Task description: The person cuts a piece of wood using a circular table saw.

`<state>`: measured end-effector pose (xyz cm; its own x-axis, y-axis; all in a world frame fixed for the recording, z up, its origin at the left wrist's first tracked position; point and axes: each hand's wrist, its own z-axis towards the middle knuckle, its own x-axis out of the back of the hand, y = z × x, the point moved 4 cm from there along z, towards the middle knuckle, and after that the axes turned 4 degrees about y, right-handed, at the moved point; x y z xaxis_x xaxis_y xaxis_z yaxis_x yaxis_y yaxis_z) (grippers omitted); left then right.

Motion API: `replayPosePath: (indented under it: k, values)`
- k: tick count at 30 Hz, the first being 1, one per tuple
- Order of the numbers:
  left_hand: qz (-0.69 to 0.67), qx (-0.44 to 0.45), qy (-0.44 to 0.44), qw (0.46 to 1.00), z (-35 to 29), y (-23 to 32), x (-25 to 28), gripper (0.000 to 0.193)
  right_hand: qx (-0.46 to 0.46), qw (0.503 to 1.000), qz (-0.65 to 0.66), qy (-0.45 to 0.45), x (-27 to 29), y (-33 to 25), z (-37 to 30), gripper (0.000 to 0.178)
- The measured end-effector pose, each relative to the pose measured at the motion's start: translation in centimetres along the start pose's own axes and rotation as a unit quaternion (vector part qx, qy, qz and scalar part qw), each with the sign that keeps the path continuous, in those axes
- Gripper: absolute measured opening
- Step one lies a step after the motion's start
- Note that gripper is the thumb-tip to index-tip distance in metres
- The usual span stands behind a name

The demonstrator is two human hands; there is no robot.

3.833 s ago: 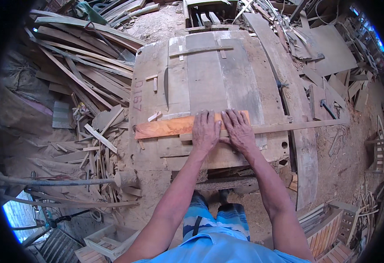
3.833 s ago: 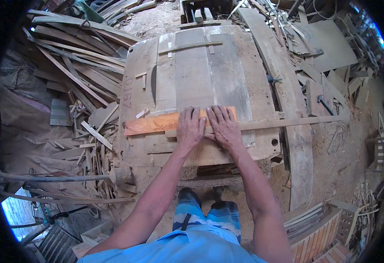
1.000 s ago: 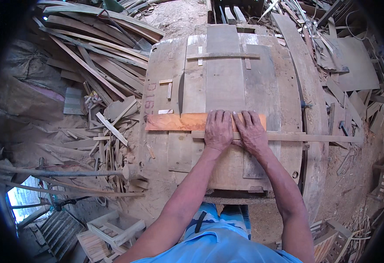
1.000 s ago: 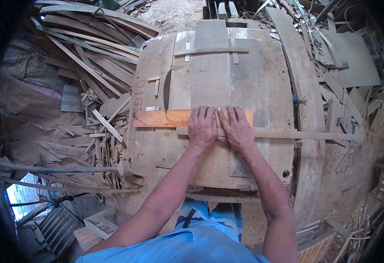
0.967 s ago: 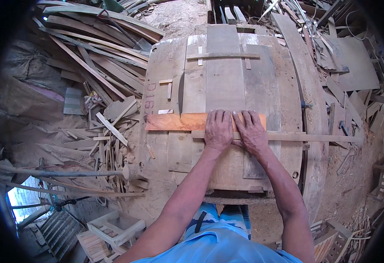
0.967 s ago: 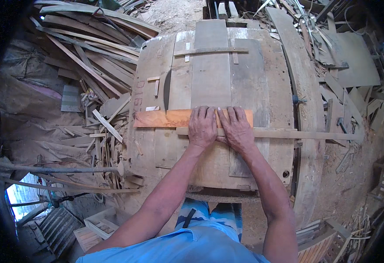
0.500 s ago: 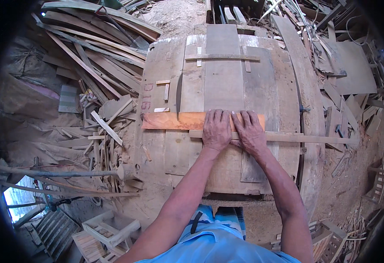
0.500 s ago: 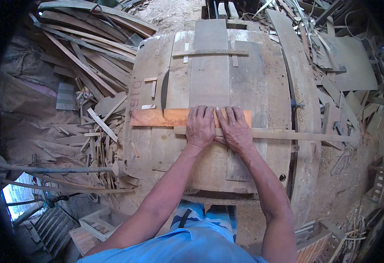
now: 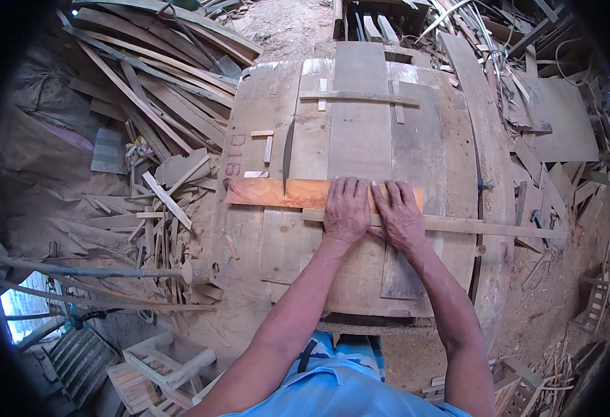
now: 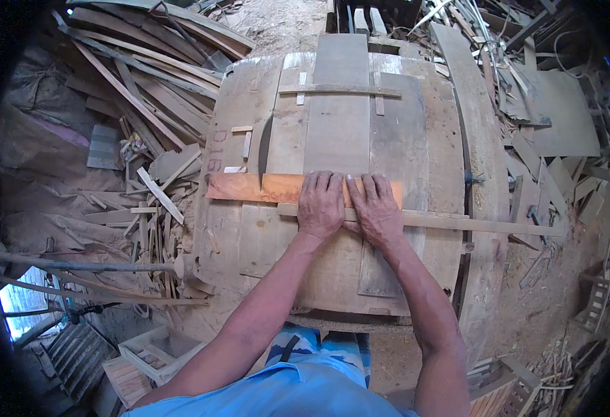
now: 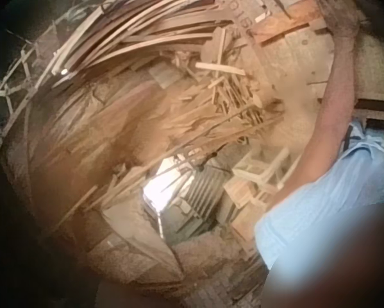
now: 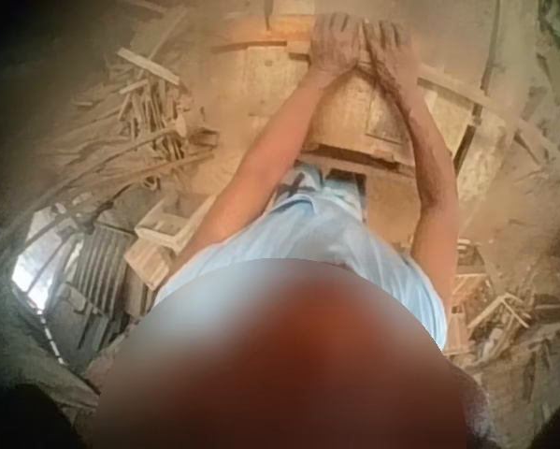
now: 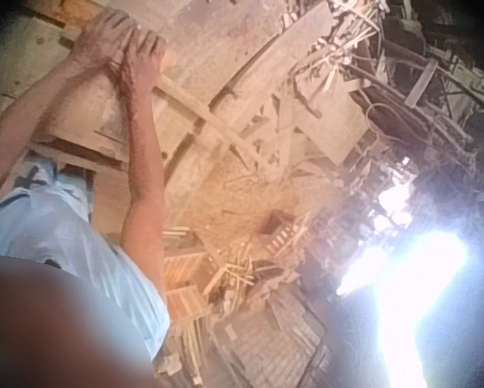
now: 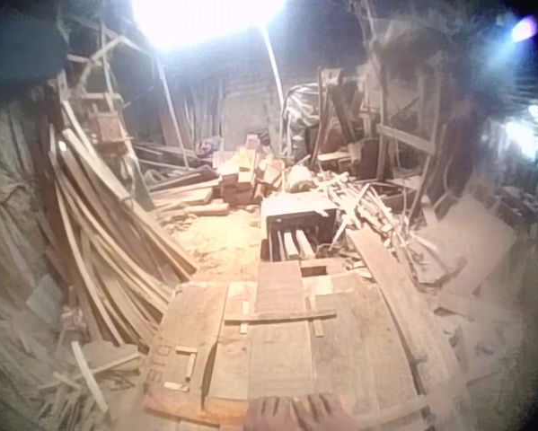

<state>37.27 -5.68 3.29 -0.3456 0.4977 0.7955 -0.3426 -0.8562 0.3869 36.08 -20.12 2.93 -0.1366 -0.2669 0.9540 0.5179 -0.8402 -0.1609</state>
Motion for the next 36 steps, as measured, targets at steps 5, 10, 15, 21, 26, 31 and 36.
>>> replayPosePath:
  k: [5, 10, 15, 21, 26, 31, 36]
  values:
    - [0.0, 0.002, -0.004, 1.0, 0.0, 0.0, 0.1, 0.029, -0.001, 1.0, -0.001, 0.005, 0.1, -0.1, 0.0, 0.105]
    - [-0.004, 0.007, -0.037, 0.999, 0.1, 0.0, -0.1, 0.029, -0.021, 0.999, 0.006, -0.028, 0.1, 0.1, 0.1, 0.106]
    - [-0.003, 0.003, 0.004, 1.0, 0.9, -0.2, -0.2, 0.027, -0.007, 1.0, 0.008, 0.014, 0.1, 0.4, 0.8, 0.104]
    - [0.005, -0.001, 0.008, 1.0, 1.6, -0.3, -0.3, 0.024, -0.008, 1.0, -0.001, 0.014, -0.1, 0.9, 1.3, 0.102]
    - [-0.005, -0.014, 0.027, 1.0, 2.4, -0.5, -0.8, 0.021, -0.006, 0.999, -0.001, 0.033, -0.5, 1.7, 1.9, 0.102]
    - [0.004, -0.001, -0.015, 1.0, 2.3, -0.9, -1.3, 0.018, -0.038, 0.999, 0.019, 0.007, -0.9, 1.7, 1.9, 0.104]
    - [0.004, -0.014, 0.032, 0.999, -3.2, 0.5, 1.2, 0.024, -0.021, 1.0, -0.006, 0.021, 0.6, -2.0, -2.7, 0.103]
